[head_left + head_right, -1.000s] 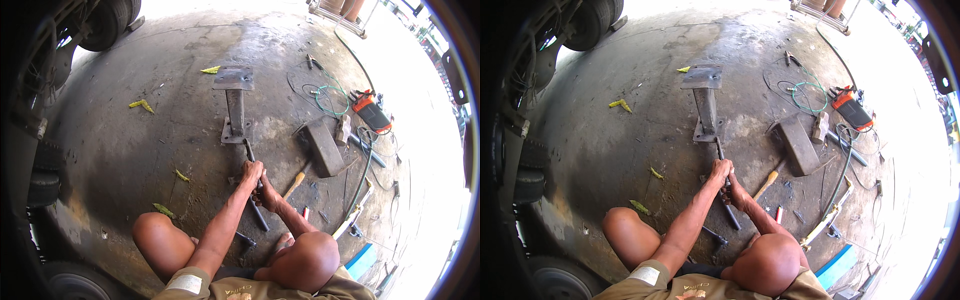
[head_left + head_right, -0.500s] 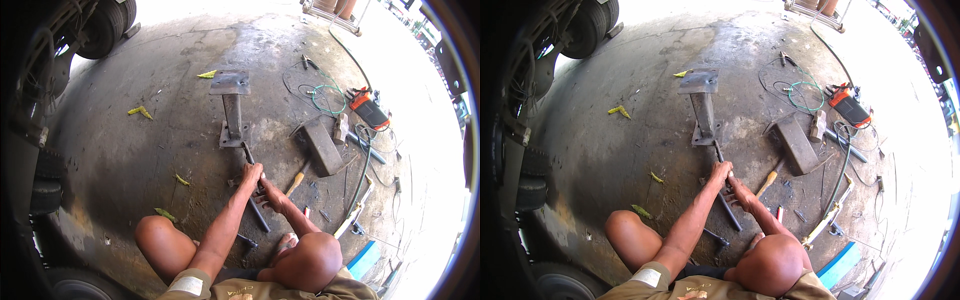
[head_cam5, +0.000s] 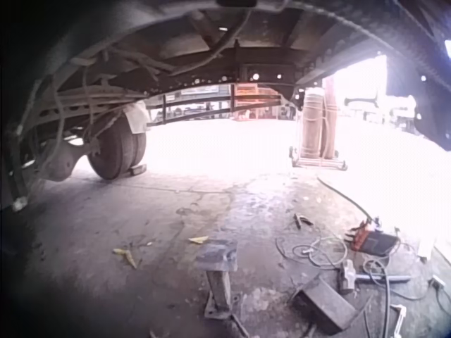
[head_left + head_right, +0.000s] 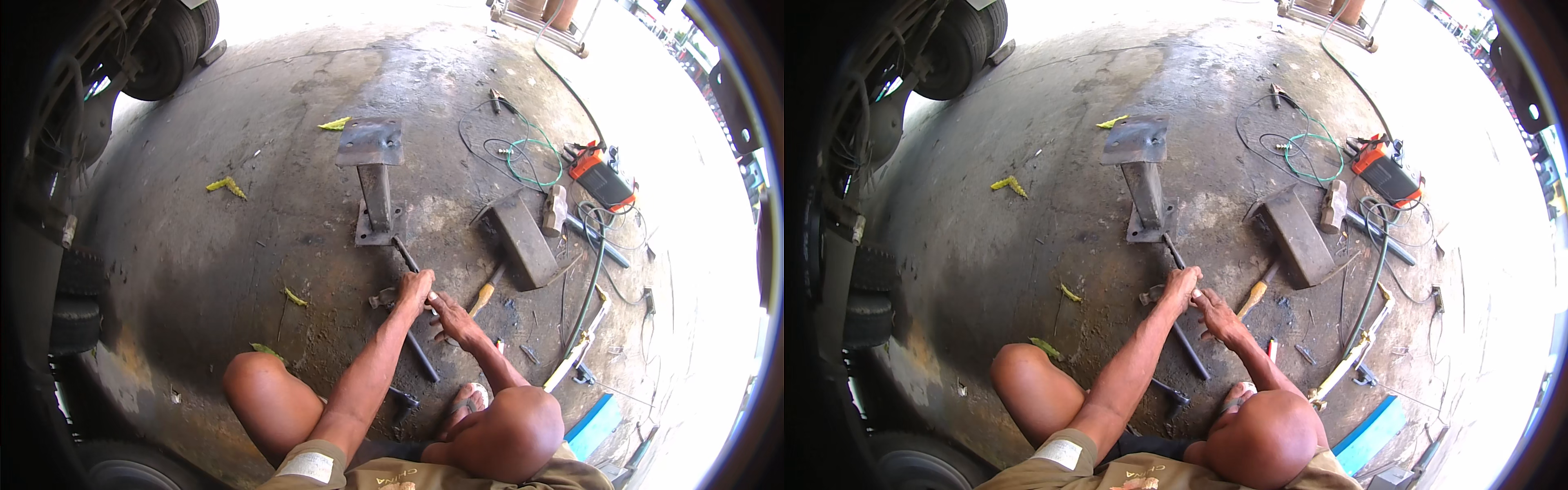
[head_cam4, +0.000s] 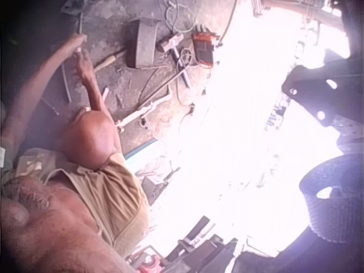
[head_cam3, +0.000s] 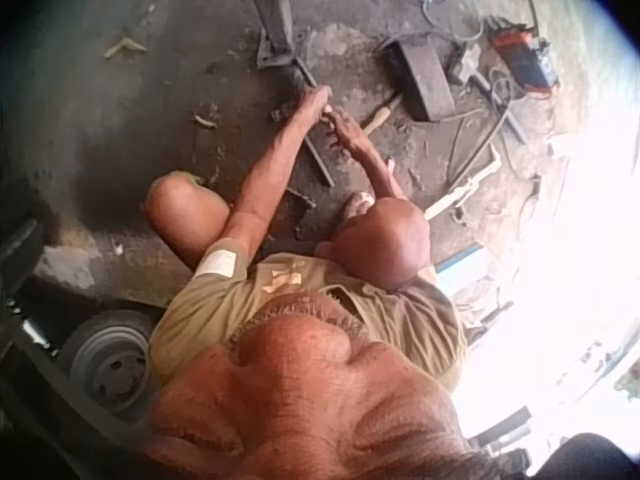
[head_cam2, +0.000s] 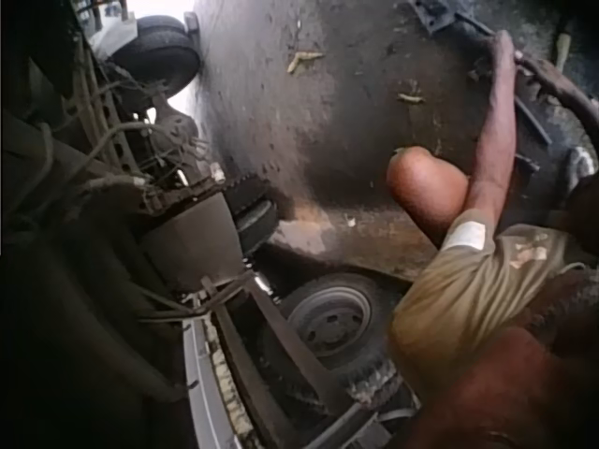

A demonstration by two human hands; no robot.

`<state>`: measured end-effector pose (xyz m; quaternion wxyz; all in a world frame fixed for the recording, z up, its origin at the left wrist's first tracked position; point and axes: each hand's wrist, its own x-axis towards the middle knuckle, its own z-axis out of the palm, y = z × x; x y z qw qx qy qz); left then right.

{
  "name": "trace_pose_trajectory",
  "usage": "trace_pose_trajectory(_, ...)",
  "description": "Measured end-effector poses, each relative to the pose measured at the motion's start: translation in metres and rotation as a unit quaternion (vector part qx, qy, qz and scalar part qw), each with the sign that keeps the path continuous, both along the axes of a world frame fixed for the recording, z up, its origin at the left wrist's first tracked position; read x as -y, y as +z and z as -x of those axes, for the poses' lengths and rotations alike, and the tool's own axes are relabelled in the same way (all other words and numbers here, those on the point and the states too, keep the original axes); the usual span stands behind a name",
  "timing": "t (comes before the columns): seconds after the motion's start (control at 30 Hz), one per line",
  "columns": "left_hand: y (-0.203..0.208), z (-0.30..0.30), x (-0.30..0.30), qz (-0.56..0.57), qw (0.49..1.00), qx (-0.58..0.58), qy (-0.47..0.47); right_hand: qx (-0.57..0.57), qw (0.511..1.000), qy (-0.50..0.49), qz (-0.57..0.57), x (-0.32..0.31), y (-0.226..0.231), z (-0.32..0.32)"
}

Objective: The person heats a metal bracket with a blowtorch, then uses a hammer and pliers to bend and shape the heated metal. The person repeats the heating and hammering process on different sections of the bracket.

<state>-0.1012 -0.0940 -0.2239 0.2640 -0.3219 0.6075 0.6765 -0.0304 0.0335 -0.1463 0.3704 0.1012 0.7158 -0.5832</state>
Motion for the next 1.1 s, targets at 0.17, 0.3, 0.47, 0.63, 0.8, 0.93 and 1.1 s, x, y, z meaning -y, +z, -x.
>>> trace_pose_trajectory(0.17,0.029,-0.002,0.007,-0.061,0.997,0.042,-0.016,-0.016,0.999,-0.049,-0.012,0.002,0.024,0.003)
trace_pose_trajectory(0.3,0.044,-0.011,-0.005,-0.216,0.972,0.088,-0.025,-0.118,0.992,-0.016,-0.047,-0.011,0.023,-0.011)
trace_pose_trajectory(0.47,0.043,-0.031,-0.030,-0.329,0.936,0.074,-0.105,-0.208,0.976,-0.067,-0.020,-0.055,0.018,-0.058)
trace_pose_trajectory(0.63,0.047,-0.043,-0.041,-0.206,0.966,0.076,-0.137,-0.167,0.922,-0.257,-0.236,-0.107,0.030,-0.137)
trace_pose_trajectory(0.8,0.040,-0.037,-0.038,-0.158,0.979,-0.033,-0.126,-0.144,0.804,-0.263,-0.514,-0.174,0.000,-0.219)
trace_pose_trajectory(0.93,0.079,-0.024,-0.028,0.245,0.870,-0.064,-0.423,-0.164,0.784,-0.250,-0.544,-0.199,-0.037,-0.228)
trace_pose_trajectory(1.1,0.065,-0.027,-0.022,0.358,0.800,-0.148,-0.458,-0.073,0.779,-0.309,-0.541,-0.235,-0.042,-0.214)
